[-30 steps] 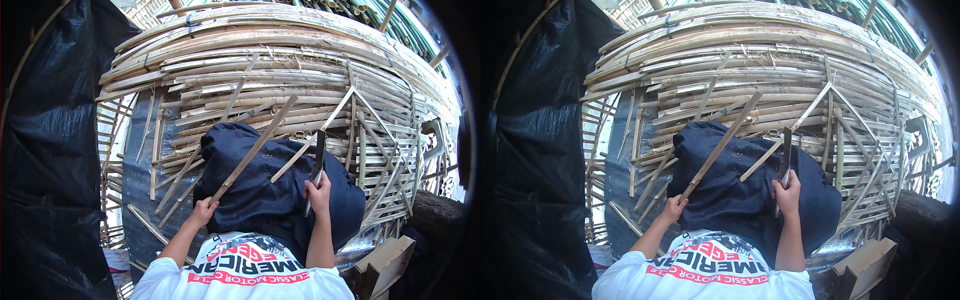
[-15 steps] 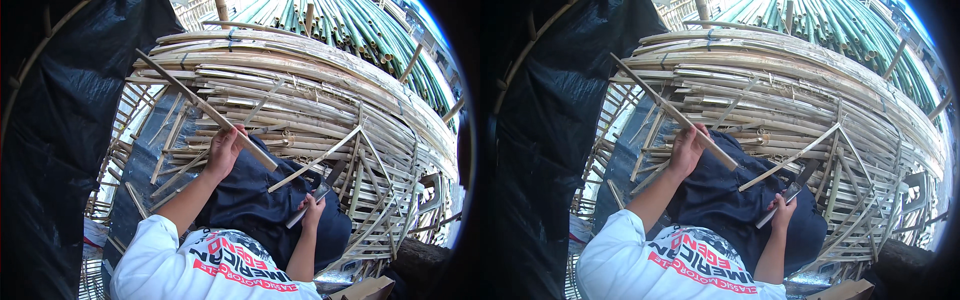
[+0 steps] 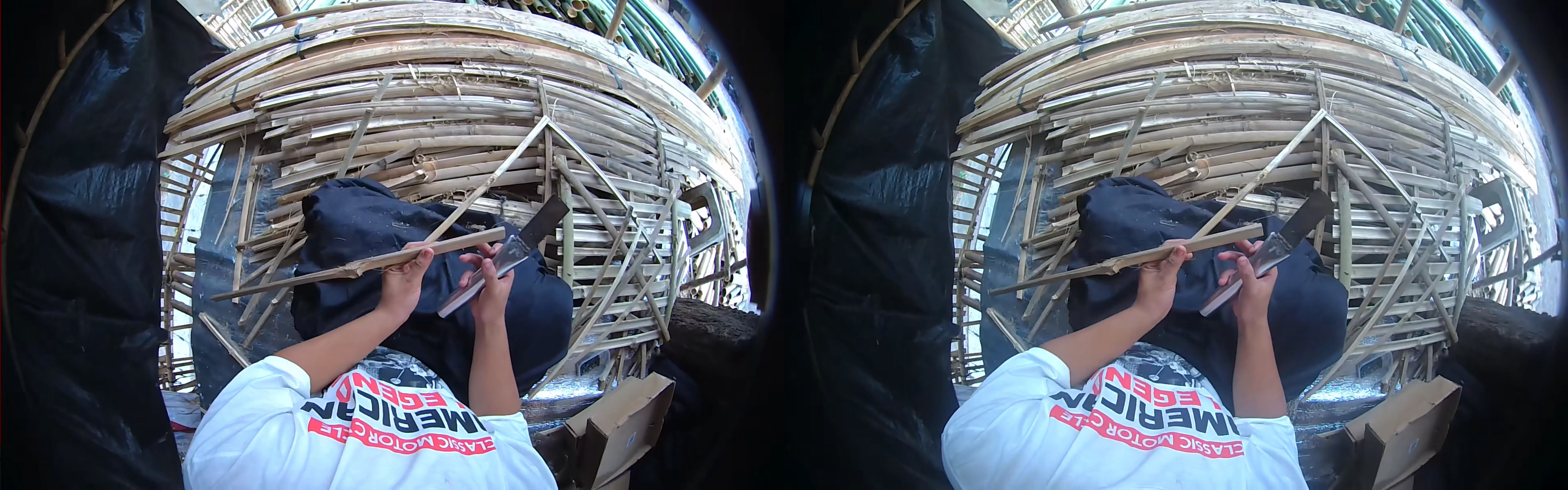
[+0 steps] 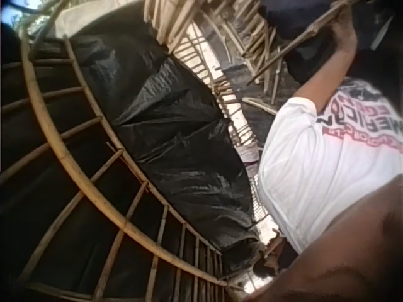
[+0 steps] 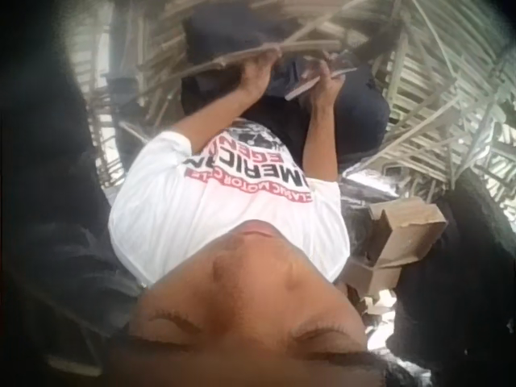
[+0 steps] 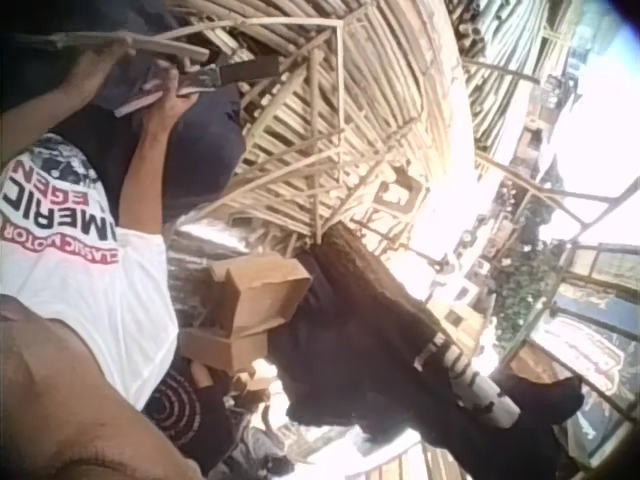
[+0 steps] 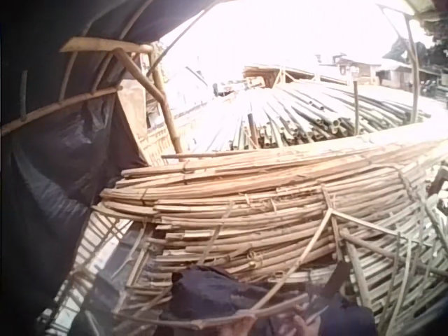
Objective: The person shaves a long thin strip of bamboo using a knife by pulling the blade along its length while holding the strip against their lap.
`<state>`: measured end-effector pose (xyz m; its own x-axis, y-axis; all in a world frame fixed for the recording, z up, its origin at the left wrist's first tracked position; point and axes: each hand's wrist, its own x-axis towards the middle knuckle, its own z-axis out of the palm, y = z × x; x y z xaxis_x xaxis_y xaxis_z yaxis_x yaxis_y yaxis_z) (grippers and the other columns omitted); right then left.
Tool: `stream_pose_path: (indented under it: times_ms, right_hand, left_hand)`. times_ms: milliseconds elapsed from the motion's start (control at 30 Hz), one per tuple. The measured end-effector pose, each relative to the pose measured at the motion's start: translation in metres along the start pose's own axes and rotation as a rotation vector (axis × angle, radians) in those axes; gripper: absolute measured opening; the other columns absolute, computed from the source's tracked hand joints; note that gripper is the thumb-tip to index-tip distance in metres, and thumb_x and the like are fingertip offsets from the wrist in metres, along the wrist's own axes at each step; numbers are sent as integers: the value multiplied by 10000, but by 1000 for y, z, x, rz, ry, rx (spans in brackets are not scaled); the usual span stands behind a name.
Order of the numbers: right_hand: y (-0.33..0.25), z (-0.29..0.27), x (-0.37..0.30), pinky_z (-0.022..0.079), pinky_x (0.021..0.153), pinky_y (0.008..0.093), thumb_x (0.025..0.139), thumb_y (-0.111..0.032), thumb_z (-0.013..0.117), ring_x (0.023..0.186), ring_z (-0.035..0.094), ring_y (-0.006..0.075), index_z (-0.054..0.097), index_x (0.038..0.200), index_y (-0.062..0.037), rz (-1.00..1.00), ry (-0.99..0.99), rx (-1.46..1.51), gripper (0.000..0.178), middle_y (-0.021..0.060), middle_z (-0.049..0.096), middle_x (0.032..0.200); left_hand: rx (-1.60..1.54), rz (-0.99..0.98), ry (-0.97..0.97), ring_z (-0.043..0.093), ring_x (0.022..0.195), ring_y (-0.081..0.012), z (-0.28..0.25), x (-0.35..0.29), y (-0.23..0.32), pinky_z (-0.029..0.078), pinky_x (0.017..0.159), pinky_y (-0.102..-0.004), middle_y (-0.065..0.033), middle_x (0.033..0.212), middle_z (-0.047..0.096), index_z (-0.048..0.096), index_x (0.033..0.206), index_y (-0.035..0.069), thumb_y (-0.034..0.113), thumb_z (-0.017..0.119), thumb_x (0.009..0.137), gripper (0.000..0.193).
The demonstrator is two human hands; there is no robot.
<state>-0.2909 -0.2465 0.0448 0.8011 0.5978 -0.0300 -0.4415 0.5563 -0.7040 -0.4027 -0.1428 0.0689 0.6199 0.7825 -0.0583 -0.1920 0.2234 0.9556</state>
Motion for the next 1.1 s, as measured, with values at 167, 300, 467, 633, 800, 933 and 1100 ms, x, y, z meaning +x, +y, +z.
stream_pose_path:
  times_ms: [167, 300, 467, 633, 800, 933, 1100]
  right_hand:
    - [-10, 1, -4, 503, 438, 274, 866, -82, 659, 702, 634, 194, 496, 1049, -44, 86, 175, 41, 248, 173, 648, 984]
    - [-13, -9, 4, 477, 424, 278, 840, -88, 698, 590, 611, 175, 525, 966, -58, 69, 319, 119, 216, 131, 649, 883]
    - [-15, -20, 10, 469, 418, 265, 838, -102, 710, 638, 623, 161, 528, 977, -78, 54, 485, 70, 230, 71, 614, 816]
    - [-18, -19, 13, 473, 438, 269, 847, -98, 704, 654, 626, 160, 524, 994, -78, 51, 502, 89, 233, 56, 599, 813]
    - [-22, -15, 16, 473, 441, 275, 847, -83, 700, 647, 620, 163, 481, 1006, -100, 27, 499, 89, 271, 50, 588, 805]
    - [-32, 1, 39, 483, 440, 274, 832, -64, 710, 651, 618, 160, 470, 1008, -115, 1, 509, -7, 302, 46, 584, 807]
    - [-48, 47, 67, 490, 476, 254, 829, -42, 700, 644, 618, 146, 515, 965, -43, -120, 216, -486, 230, 67, 626, 850]
  left_hand:
    - [127, -47, -54, 471, 789, -8, 2, -9, -22, 403, 694, -196, 86, 867, 574, 661, 1051, 44, 265, 617, 960, 242]
    - [164, -281, -325, 556, 832, -71, 3, 7, 0, 451, 741, -222, 4, 958, 621, 618, 1176, 21, 236, 629, 949, 314]
    - [576, -198, -971, 625, 1106, -213, 0, 6, 139, 461, 952, -330, -147, 1234, 609, 502, 1345, 30, 68, 708, 831, 555]
    - [1584, 113, -442, 593, 1065, -339, -68, 37, 170, 461, 911, -416, -166, 1165, 616, 542, 1273, 89, 285, 759, 779, 574]
    - [1605, -562, -648, 649, 742, -257, -138, 34, 149, 487, 725, -353, -117, 794, 679, 668, 1012, 40, 370, 685, 866, 362]
    - [1075, -512, -620, 561, 609, -137, -164, 18, 129, 448, 590, -301, -74, 620, 583, 649, 835, 8, 345, 636, 920, 349]
    - [973, -260, -338, 441, 555, -124, -195, -18, 85, 354, 519, -330, -86, 571, 435, 543, 829, -7, 300, 558, 972, 340]
